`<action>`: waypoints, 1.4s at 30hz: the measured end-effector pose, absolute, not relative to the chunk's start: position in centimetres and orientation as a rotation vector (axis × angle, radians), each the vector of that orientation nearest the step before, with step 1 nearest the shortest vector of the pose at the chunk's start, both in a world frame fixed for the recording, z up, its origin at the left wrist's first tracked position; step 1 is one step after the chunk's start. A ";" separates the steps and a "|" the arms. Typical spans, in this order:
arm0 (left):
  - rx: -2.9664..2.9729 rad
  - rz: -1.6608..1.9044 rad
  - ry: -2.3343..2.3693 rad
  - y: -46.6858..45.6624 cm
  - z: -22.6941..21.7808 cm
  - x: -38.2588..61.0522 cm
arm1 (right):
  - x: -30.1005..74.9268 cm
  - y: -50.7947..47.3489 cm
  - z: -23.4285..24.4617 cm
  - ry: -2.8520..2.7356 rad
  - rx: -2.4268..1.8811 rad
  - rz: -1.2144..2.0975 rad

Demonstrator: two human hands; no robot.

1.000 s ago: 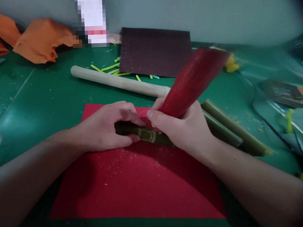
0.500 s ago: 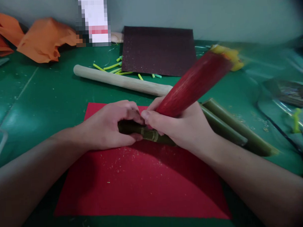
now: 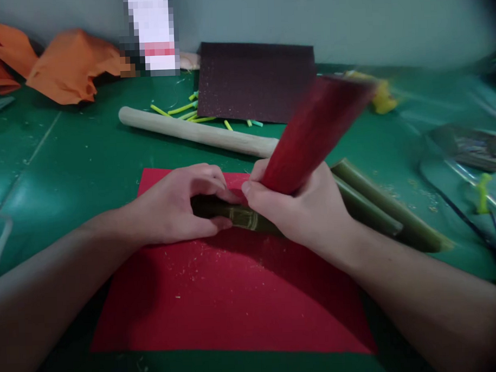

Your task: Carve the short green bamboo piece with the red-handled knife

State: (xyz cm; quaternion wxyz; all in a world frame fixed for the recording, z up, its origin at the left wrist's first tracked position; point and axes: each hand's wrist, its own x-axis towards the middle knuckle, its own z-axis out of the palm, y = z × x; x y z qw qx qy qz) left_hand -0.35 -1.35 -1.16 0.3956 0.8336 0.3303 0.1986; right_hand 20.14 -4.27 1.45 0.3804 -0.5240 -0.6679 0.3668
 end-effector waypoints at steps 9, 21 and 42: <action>2.178 0.501 0.798 -1.2 -1.0 -0.4 | 20.2 -4.4 1.4 -1.596 -1.321 0.957; 2.211 0.474 0.791 -1.1 -0.8 0.0 | 20.2 -4.0 0.9 -1.632 -1.203 1.118; 2.110 0.526 0.820 -1.3 -1.1 -0.4 | 20.2 -4.6 1.3 -1.653 -1.375 0.889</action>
